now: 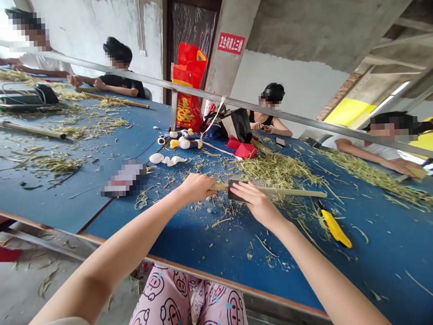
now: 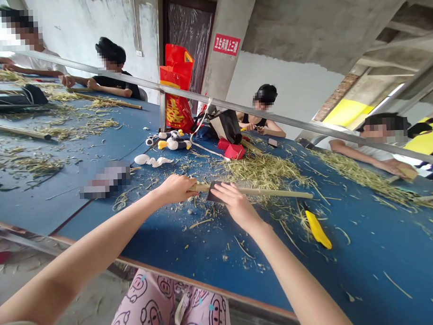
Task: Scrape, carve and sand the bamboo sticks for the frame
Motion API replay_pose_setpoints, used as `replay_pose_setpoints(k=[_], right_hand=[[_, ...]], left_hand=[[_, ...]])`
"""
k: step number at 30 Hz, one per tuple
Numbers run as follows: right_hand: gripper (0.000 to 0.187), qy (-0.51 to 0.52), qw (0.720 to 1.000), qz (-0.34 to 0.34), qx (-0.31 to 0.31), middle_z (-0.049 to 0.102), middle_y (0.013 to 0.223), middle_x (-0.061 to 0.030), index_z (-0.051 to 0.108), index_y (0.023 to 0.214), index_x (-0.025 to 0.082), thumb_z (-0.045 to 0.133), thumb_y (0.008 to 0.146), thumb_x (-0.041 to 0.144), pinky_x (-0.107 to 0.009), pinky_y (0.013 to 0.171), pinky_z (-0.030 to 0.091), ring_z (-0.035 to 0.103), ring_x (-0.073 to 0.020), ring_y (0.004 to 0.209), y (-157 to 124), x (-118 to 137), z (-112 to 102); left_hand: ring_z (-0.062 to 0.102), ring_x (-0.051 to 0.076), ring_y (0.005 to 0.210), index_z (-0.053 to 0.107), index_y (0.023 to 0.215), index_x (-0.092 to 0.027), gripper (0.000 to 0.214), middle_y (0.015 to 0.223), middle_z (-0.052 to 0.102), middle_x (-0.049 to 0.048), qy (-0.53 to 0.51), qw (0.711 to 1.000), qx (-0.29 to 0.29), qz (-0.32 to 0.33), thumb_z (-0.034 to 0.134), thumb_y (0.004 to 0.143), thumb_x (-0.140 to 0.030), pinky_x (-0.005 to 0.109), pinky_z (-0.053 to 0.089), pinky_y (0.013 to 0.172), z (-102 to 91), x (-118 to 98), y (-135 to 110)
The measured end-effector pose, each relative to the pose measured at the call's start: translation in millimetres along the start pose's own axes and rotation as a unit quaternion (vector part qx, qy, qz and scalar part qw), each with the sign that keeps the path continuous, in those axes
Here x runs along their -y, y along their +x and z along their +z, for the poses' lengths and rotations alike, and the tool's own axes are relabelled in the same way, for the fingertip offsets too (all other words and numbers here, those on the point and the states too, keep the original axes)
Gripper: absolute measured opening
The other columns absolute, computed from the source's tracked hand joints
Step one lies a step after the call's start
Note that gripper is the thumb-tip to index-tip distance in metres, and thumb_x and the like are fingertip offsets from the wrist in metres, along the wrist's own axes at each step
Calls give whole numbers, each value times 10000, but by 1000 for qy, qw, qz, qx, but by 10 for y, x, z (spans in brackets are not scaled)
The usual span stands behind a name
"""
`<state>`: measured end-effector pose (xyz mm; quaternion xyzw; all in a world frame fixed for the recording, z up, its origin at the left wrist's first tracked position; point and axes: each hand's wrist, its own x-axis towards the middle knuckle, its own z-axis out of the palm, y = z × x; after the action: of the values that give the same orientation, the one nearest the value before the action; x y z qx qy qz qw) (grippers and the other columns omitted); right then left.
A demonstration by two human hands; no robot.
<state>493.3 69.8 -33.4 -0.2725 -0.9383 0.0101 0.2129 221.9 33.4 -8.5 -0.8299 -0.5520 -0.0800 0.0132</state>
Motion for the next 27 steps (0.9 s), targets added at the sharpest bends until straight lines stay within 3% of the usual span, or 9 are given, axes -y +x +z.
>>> replay_pose_setpoints(k=[4, 8, 10, 12, 15, 18, 23, 25, 27], right_hand=[[841, 12, 999, -27, 30, 510, 1451, 48, 449, 1447, 347, 299, 756, -110, -500, 1185, 325, 406, -161, 1398, -108, -110, -123], [871, -25, 997, 70, 28, 532, 1421, 64, 509, 1401, 336, 291, 697, -129, -475, 1195, 313, 427, -151, 1378, -346, -404, -317], [874, -34, 994, 103, 30, 537, 1412, 67, 531, 1382, 337, 295, 684, -133, -456, 1194, 319, 436, -148, 1369, -344, -394, -317], [878, -27, 996, 80, 27, 529, 1417, 65, 526, 1386, 338, 291, 688, -139, -444, 1193, 326, 441, -143, 1365, -226, -256, -233], [881, 5, 1000, -9, 16, 490, 1451, 56, 481, 1419, 327, 291, 699, -142, -443, 1187, 344, 414, -141, 1384, 3, -17, -77], [897, 28, 999, -41, 20, 482, 1455, 69, 486, 1408, 351, 312, 681, -145, -439, 1173, 366, 423, -137, 1378, 3, -43, -121], [886, 5, 993, 97, 64, 507, 1428, 97, 574, 1329, 366, 335, 639, -136, -434, 1184, 334, 454, -144, 1356, -407, -483, -535], [883, -3, 990, 123, 71, 509, 1425, 102, 586, 1319, 360, 329, 636, -136, -439, 1193, 318, 457, -140, 1356, -415, -482, -566], [882, 2, 995, 86, 59, 509, 1421, 117, 574, 1326, 376, 314, 662, -144, -433, 1196, 323, 465, -123, 1349, -255, -327, -453]], left_hand=[[692, 230, 735, 650, 954, -198, 406, 826, 714, 84, 1, 1000, -2, -16, 523, 892, -578, 267, 476, 624, 23, 27, 33], [686, 219, 705, 642, 977, -205, 434, 839, 713, 72, -13, 1000, 14, -11, 520, 890, -612, 266, 479, 615, 26, 60, 75], [688, 219, 717, 642, 976, -193, 454, 854, 715, 80, -13, 1000, 16, -4, 523, 888, -622, 266, 485, 629, 41, 42, 93], [694, 221, 731, 641, 971, -180, 451, 850, 716, 87, -7, 1000, 10, 2, 524, 895, -610, 264, 488, 642, 66, 2, 96], [700, 233, 745, 635, 967, -166, 433, 838, 718, 92, 0, 1000, -8, 17, 520, 912, -580, 269, 489, 640, 100, -43, 71], [697, 224, 735, 633, 961, -173, 417, 846, 721, 85, -4, 1000, -12, 19, 516, 918, -571, 261, 488, 625, 100, -16, 47], [690, 201, 720, 644, 954, -177, 423, 849, 717, 79, -15, 1000, -2, 10, 518, 913, -579, 246, 492, 628, 66, 53, 91], [692, 208, 723, 648, 965, -168, 424, 842, 714, 85, -15, 1000, -3, 12, 526, 913, -570, 252, 496, 629, 71, 30, 115], [695, 217, 736, 649, 971, -162, 410, 847, 715, 90, -11, 1000, -3, 13, 534, 916, -552, 260, 501, 638, 92, -10, 119]])
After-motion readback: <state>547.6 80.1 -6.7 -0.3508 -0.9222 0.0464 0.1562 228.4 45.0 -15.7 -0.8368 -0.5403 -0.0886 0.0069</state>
